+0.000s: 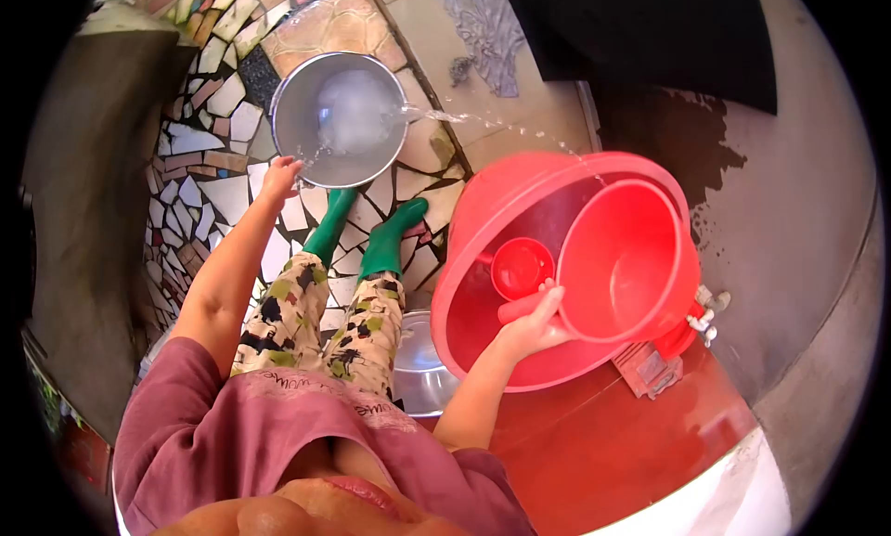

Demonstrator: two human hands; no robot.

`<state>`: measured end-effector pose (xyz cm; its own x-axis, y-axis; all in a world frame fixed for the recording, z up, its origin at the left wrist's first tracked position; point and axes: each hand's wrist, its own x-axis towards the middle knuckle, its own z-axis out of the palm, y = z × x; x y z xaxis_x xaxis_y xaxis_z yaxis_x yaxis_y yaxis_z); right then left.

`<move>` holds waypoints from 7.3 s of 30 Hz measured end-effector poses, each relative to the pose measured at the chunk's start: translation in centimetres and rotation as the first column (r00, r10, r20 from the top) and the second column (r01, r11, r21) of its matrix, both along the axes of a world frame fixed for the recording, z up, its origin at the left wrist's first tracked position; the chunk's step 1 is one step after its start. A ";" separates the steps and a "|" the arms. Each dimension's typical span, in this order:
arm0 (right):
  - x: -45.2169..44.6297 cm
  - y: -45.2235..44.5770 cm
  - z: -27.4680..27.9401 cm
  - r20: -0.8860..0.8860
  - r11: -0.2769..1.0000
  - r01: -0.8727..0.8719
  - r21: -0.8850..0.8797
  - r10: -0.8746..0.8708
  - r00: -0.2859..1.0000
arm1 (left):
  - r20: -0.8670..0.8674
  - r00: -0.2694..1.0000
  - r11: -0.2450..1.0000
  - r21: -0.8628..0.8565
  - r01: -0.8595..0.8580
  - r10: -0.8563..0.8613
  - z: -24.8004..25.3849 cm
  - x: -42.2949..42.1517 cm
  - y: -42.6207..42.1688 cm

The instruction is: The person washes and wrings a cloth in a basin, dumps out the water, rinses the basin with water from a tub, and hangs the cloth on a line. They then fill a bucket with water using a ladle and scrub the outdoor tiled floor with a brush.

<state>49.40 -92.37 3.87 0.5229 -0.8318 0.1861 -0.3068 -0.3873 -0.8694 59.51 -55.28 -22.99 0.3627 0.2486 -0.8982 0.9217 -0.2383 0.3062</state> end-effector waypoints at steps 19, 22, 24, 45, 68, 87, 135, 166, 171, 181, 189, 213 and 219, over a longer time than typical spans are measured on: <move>-6.5 -18.9 -35.9 -0.949 0.790 0.587 -0.175 -0.295 0.115 | 0.520 0.837 0.763 -0.466 0.447 -0.173 18.0 -3.5 -28.6; -6.7 -17.3 -40.1 -0.902 0.704 0.708 0.047 -0.276 0.333 | 0.725 0.437 0.733 0.136 0.666 -0.532 17.2 -4.8 -31.5; -6.8 -16.4 -41.8 -0.713 0.468 0.777 0.420 -0.359 0.602 | 0.721 0.387 0.721 0.224 0.656 -0.575 17.0 -5.0 -32.0; -4.6 -4.8 3.4 -0.236 0.461 0.239 0.854 -0.066 0.970 | 0.237 0.922 0.775 -0.625 -0.098 0.307 15.6 -3.4 -30.0; 4.7 11.2 1.2 -0.092 0.904 -0.390 0.175 0.409 0.908 | 0.093 0.874 0.839 -0.343 -0.422 0.477 2.8 4.6 -8.5; -6.4 -16.8 -29.3 -0.662 0.557 0.763 0.327 -0.441 0.606 | -0.097 0.994 0.992 -0.111 -0.060 0.049 0.7 -4.5 -3.6; -2.0 9.0 1.9 -0.158 0.747 -0.009 0.665 0.152 0.976 | -0.243 0.969 0.459 -0.857 -0.236 0.045 21.7 -2.6 -14.2; -11.4 -9.0 -30.0 -0.349 0.144 0.437 0.888 -0.408 0.843 | -0.630 0.763 0.031 -0.768 -0.640 0.145 7.7 -5.1 -5.8; -4.4 -10.1 -37.0 -0.157 0.177 0.319 0.931 -0.597 0.787 | -0.480 0.874 0.174 -0.857 -0.486 0.077 8.0 -6.2 -6.0; -10.0 -10.3 -30.6 0.222 0.102 -0.204 0.974 -0.624 0.749 | -0.458 0.883 0.234 -0.852 -0.469 0.103 7.6 -7.8 -8.3; -16.6 -10.9 -13.1 0.040 0.187 0.006 0.982 -0.241 0.970 | -0.350 0.936 0.248 -0.903 -0.350 0.045 14.6 -6.3 -12.2; -51.2 9.6 -19.5 -0.318 -0.309 0.199 0.930 -0.948 0.015 | 0.083 0.935 0.591 -0.754 0.285 -0.345 27.3 -15.3 -29.6; -49.0 9.3 -16.2 -0.425 -0.112 0.917 0.383 -0.903 0.067 | 0.139 0.878 0.552 -0.730 0.403 -0.458 23.2 -15.8 -31.4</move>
